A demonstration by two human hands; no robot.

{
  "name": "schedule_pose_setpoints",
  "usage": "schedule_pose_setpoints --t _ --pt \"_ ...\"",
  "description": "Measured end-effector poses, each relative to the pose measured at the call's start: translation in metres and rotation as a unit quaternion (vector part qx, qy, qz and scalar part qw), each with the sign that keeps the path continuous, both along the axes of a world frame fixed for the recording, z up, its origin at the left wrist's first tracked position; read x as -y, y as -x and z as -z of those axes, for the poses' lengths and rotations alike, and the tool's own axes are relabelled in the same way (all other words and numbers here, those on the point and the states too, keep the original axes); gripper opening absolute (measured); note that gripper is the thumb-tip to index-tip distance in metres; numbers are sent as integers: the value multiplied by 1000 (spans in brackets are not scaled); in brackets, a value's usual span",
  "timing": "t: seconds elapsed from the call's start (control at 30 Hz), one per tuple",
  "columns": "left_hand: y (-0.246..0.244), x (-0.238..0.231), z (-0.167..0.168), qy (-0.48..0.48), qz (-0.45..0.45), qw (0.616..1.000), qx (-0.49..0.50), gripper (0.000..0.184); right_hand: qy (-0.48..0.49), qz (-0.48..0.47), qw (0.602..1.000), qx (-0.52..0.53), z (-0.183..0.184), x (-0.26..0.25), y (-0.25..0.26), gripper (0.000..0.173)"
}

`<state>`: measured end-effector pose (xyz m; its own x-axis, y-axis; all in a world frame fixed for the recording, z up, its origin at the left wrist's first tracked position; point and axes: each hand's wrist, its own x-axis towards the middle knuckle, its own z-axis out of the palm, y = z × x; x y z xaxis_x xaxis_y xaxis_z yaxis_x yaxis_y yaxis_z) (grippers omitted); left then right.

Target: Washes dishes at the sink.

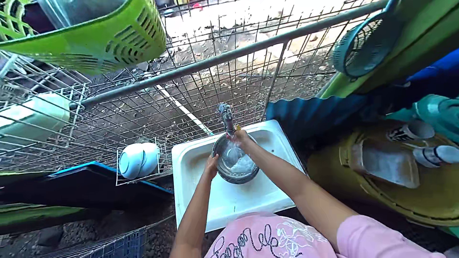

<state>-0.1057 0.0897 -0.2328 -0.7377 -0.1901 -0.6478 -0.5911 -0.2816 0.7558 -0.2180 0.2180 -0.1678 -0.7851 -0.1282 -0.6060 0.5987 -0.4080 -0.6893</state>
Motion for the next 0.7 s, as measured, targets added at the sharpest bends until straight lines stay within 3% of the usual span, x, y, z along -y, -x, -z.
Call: schedule_pose_setpoints --t 0.07,0.17,0.2,0.27,0.4,0.43,0.5,0.53,0.57,0.63,0.7 --pt "-15 -13 -3 -60 -64 996 -17 46 -61 -52 997 20 6 2 11 18" --pt "-25 -31 -16 -102 -123 987 -4 48 -149 -151 975 -69 24 3 13 11" --pt "-25 -35 -20 -108 -135 985 -3 49 -223 -197 948 -113 23 7 8 18" --pt "-21 -40 -23 -104 -144 984 -20 51 -355 -320 852 -215 21 12 -11 33" --pt "-7 -31 -30 -47 -136 985 -95 49 -274 -410 784 -376 47 6 -85 48" --pt "-3 -22 -36 -37 -115 988 -94 51 -285 -460 747 -386 48 -9 -97 49" --pt "7 -3 -48 -16 -67 996 -49 48 -365 -572 627 -383 46 -48 -104 42" --pt "13 5 -51 -14 -25 999 -16 48 -404 -590 578 -393 46 -69 -103 36" --pt "20 12 -53 -13 19 1000 18 48 -427 -580 555 -417 44 -89 -102 31" --pt "36 11 -49 -26 99 994 45 50 -420 -501 571 -497 22 -122 -94 19" --pt "49 -9 -41 -69 110 991 11 49 -377 -401 639 -538 -8 -142 -85 17"
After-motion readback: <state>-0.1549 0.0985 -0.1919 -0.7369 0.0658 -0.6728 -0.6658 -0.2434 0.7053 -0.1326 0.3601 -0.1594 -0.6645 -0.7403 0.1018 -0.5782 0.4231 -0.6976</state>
